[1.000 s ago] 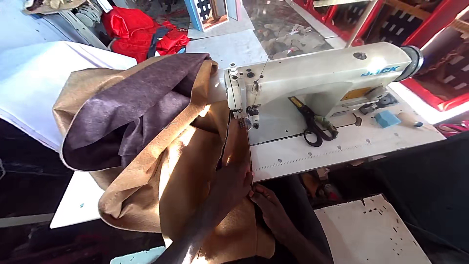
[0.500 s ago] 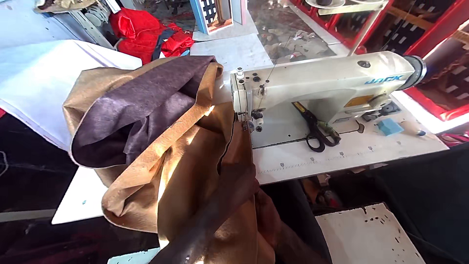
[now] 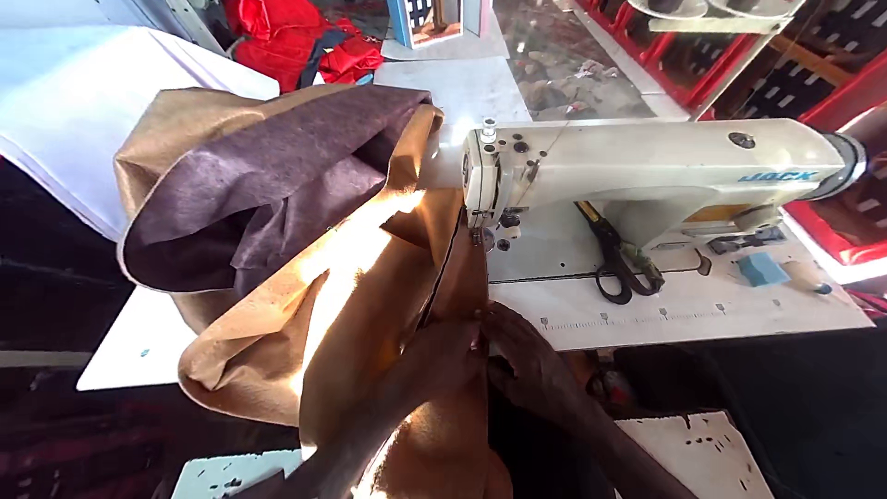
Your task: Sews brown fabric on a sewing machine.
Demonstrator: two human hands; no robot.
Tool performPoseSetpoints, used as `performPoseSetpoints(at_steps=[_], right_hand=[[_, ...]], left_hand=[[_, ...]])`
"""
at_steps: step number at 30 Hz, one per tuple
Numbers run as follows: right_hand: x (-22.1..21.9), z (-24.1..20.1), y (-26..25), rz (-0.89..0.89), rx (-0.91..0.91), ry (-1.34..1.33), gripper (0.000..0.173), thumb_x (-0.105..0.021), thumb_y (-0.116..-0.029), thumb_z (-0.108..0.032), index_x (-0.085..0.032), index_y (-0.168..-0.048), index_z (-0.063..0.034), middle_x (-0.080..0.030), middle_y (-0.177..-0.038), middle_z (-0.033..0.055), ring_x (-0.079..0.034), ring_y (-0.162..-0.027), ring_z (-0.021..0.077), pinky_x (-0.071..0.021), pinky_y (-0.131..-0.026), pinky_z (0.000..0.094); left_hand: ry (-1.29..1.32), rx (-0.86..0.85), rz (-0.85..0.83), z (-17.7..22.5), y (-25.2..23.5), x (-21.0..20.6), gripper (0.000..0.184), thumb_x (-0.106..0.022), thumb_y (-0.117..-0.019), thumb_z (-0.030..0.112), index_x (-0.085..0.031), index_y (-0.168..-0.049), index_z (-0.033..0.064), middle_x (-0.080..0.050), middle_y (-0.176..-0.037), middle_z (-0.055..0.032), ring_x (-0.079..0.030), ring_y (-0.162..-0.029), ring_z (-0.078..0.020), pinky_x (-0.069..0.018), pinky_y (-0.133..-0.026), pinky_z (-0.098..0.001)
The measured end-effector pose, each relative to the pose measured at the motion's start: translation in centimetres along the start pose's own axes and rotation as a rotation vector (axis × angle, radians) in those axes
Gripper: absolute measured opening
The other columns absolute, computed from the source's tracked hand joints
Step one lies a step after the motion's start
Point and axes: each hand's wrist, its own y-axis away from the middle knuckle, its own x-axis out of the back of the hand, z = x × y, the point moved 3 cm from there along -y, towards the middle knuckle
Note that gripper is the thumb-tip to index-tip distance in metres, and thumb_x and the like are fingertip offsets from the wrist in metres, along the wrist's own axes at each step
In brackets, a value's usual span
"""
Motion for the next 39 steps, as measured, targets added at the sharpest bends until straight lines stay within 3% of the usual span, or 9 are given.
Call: performPoseSetpoints(at_steps=[3, 5, 7, 9, 14, 18, 23, 34, 39], right_hand=[[-0.3, -0.3, 0.2, 0.114, 0.145, 0.014, 0.021, -0.058, -0.1016, -0.017, -0.075, -0.112, -0.0129, -0.071, -0.125, 0.004, -0.059, -0.132, 0.0207, -0.0502, -0.109, 0.0369], [0.0, -0.4, 0.2, 0.144, 0.191, 0.024, 0.02, -0.057, -0.1017, -0.013, -0.075, -0.11, -0.0133, -0.073, -0.118, 0.0034, -0.064, -0.123, 0.0182, -0.0526, -0.106, 0.0339], [0.4, -0.4, -0.1, 0.154, 0.207, 0.045, 0.02, -0.057, -0.1008, -0.01, -0.075, -0.108, -0.0127, -0.074, -0.114, 0.0036, -0.067, -0.117, 0.0173, -0.0548, -0.102, 0.0324], [0.7, -0.3, -0.4, 0.153, 0.218, 0.043, 0.02, -0.056, -0.1004, -0.008, -0.075, -0.107, -0.0121, -0.075, -0.112, 0.0036, -0.068, -0.115, 0.0171, -0.0561, -0.1, 0.0323], [0.7, 0.0, -0.5, 0.187, 0.213, 0.013, 0.02, -0.057, -0.1006, -0.005, -0.075, -0.104, -0.0104, -0.076, -0.11, 0.0038, -0.069, -0.115, 0.0168, -0.0554, -0.104, 0.0334], [0.7, 0.3, -1.1, 0.189, 0.197, -0.007, 0.02, -0.056, -0.1008, -0.006, -0.075, -0.104, -0.0106, -0.076, -0.109, 0.0028, -0.07, -0.113, 0.0155, -0.0562, -0.102, 0.0319], [0.6, 0.2, -1.3, 0.2, 0.177, -0.023, 0.018, -0.056, -0.1005, -0.007, -0.074, -0.102, -0.01, -0.076, -0.108, 0.0036, -0.07, -0.113, 0.0163, -0.0556, -0.103, 0.0327], [0.4, 1.8, -1.9, 0.267, 0.125, -0.027, 0.021, -0.055, -0.1009, -0.013, -0.076, -0.102, -0.0133, -0.076, -0.112, 0.0012, -0.067, -0.118, 0.0121, -0.053, -0.106, 0.0295], [1.2, 1.6, -2.1, 0.19, 0.056, -0.102, 0.017, -0.063, -0.0973, -0.006, -0.079, -0.102, -0.0081, -0.077, -0.112, 0.0067, -0.068, -0.12, 0.0177, -0.0519, -0.107, 0.034]], left_hand=[[0.018, -0.055, -0.014, -0.5, 0.4, 1.4, 0.032, -0.047, -0.1077, 0.024, -0.068, -0.118, 0.0006, -0.069, -0.106, -0.0213, -0.067, -0.1, -0.0348, -0.0505, -0.091, -0.0551], [-0.066, -0.193, 0.26, -1.5, -0.8, 2.0, 0.023, -0.054, -0.1037, 0.023, -0.072, -0.109, 0.0102, -0.07, -0.093, -0.0074, -0.069, -0.088, -0.0222, -0.057, -0.08, -0.0463], [-0.252, -0.326, 0.498, -2.2, -2.8, 2.8, 0.024, -0.063, -0.0994, 0.021, -0.074, -0.119, 0.0128, -0.07, -0.12, -0.0027, -0.064, -0.117, -0.021, -0.0521, -0.101, -0.0458], [-0.381, -0.362, 0.573, -3.5, -5.0, 3.0, 0.034, -0.066, -0.0986, 0.031, -0.071, -0.128, 0.0156, -0.062, -0.142, -0.0017, -0.049, -0.14, -0.0273, -0.0375, -0.115, -0.0551], [-0.332, -0.479, 0.752, -6.9, -7.4, 1.6, 0.044, -0.056, -0.0977, 0.052, -0.07, -0.13, 0.0261, -0.057, -0.147, 0.0054, -0.045, -0.143, -0.0201, -0.0335, -0.113, -0.0566], [-0.238, -0.544, 0.775, -8.0, -8.3, 1.6, 0.046, -0.056, -0.0974, 0.057, -0.072, -0.128, 0.0257, -0.057, -0.147, 0.0032, -0.048, -0.139, -0.0177, -0.0368, -0.112, -0.0547], [-0.093, -0.592, 0.763, -8.7, -8.9, 1.9, 0.051, -0.064, -0.0948, 0.052, -0.071, -0.125, 0.0118, -0.06, -0.143, -0.0044, -0.051, -0.138, -0.0192, -0.04, -0.116, -0.0467], [-0.037, -0.487, 0.733, -8.8, -10.1, 2.9, 0.056, -0.06, -0.0969, 0.056, -0.069, -0.131, 0.0121, -0.057, -0.147, -0.0026, -0.045, -0.142, -0.0163, -0.0296, -0.122, -0.0466], [-0.086, -0.492, 0.753, -8.2, -9.8, 3.5, 0.056, -0.058, -0.0982, 0.056, -0.069, -0.132, 0.0131, -0.059, -0.146, -0.0033, -0.047, -0.142, -0.0186, -0.0303, -0.122, -0.0467]])
